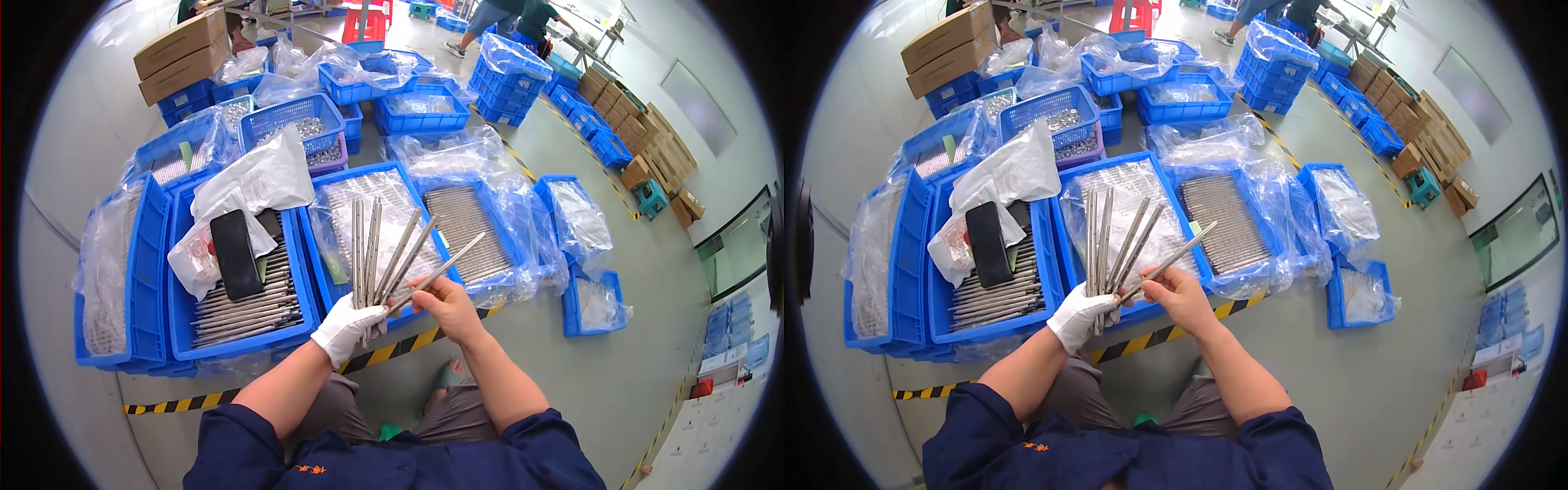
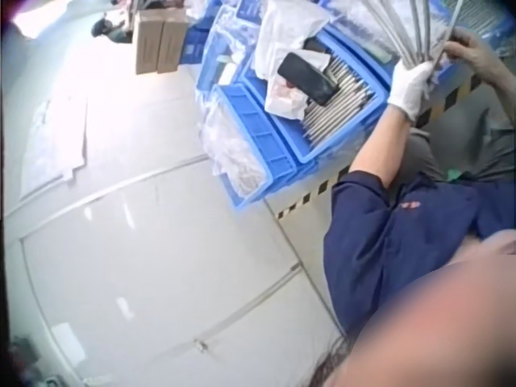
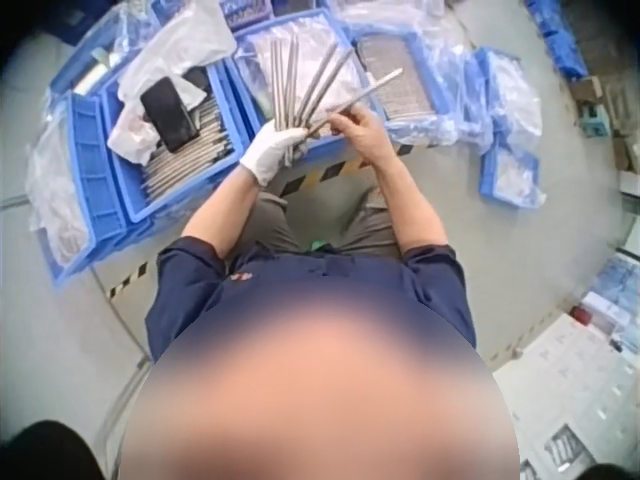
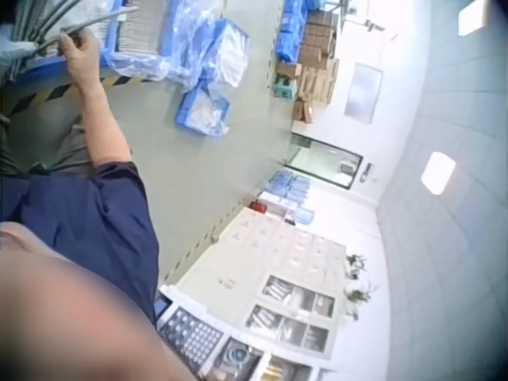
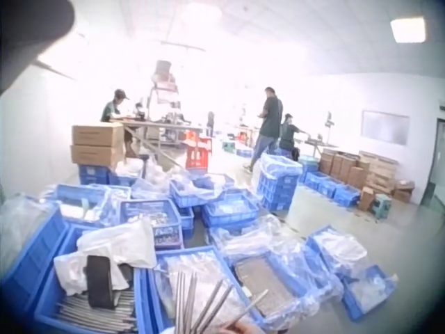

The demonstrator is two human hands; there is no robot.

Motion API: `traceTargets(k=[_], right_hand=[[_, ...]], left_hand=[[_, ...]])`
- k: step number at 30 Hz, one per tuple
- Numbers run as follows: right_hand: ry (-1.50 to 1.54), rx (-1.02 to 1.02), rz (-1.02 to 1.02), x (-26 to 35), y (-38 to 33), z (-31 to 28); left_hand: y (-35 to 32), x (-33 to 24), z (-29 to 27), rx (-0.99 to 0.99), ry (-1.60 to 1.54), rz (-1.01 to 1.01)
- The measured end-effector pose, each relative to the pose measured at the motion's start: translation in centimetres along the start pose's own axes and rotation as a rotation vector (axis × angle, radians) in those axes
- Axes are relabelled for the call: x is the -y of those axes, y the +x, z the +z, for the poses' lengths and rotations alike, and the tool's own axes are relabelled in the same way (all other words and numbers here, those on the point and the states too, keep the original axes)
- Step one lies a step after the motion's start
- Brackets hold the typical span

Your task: Inspecting and sorting metal tubes into different bins in a manufacturing facility.

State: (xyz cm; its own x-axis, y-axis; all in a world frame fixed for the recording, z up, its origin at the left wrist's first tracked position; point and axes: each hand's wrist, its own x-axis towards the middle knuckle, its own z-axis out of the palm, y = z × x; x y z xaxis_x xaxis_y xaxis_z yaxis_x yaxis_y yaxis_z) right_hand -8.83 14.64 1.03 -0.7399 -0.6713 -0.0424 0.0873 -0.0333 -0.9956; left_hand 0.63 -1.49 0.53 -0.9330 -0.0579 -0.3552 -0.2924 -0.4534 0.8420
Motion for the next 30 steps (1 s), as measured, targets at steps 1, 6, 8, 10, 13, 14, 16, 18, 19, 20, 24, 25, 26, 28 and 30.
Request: traceTargets(k=[1,6,8,10,13,14,16,18,19,20,24,25,26,28,30], right_hand=[[0.036,0.038,0.030,-0.3,0.0,0.0],[0.105,0.080,0.134,-1.3,-0.2,1.1],[0.133,0.084,0.145,-1.5,0.0,0.3],[0.221,0.068,0.189,-0.8,0.1,-0.6],[0.186,0.152,0.289,0.4,0.2,-2.0],[0.170,0.202,0.336,0.5,0.0,-1.8],[0.169,0.329,0.457,1.0,-0.7,-1.2],[0.310,0.498,0.543,-0.6,-0.7,-0.8],[0.428,0.544,0.603,-1.3,-0.6,-0.6],[0.429,0.546,0.606,-1.6,-0.6,-0.5],[0.357,0.697,0.666,-2.3,-1.4,0.8],[0.349,0.758,0.661,-2.4,-1.9,1.4],[0.266,0.846,0.660,-1.8,-2.3,1.8],[-0.023,1.044,0.576,-1.6,-2.6,2.2],[-0.249,0.965,0.469,-0.4,-2.5,1.4]], left_hand=[[0.1,0.2,-0.1,0.001,0.001,0.006],[0.1,0.3,-0.1,0.021,0.072,0.006],[0.0,0.1,0.2,0.028,0.091,-0.021],[0.1,0.2,0.4,-0.004,0.046,0.022],[0.4,0.2,-0.5,0.014,0.001,0.014],[0.4,0.0,-0.4,0.010,-0.002,0.014],[-0.1,-0.6,0.0,0.077,-0.106,-0.067],[-0.2,-0.6,0.1,0.106,-0.159,-0.055],[-0.5,-0.9,0.3,0.143,-0.190,-0.088],[-0.5,-1.2,0.4,0.181,-0.220,-0.122],[-0.1,-1.0,0.1,0.098,-0.203,-0.063],[0.0,-1.2,-0.5,0.096,-0.171,-0.057],[0.2,-1.3,-1.3,0.095,-0.138,-0.052],[0.6,-1.1,-1.9,0.023,-0.150,-0.004],[0.6,-1.2,-2.0,-0.057,-0.121,0.016]])
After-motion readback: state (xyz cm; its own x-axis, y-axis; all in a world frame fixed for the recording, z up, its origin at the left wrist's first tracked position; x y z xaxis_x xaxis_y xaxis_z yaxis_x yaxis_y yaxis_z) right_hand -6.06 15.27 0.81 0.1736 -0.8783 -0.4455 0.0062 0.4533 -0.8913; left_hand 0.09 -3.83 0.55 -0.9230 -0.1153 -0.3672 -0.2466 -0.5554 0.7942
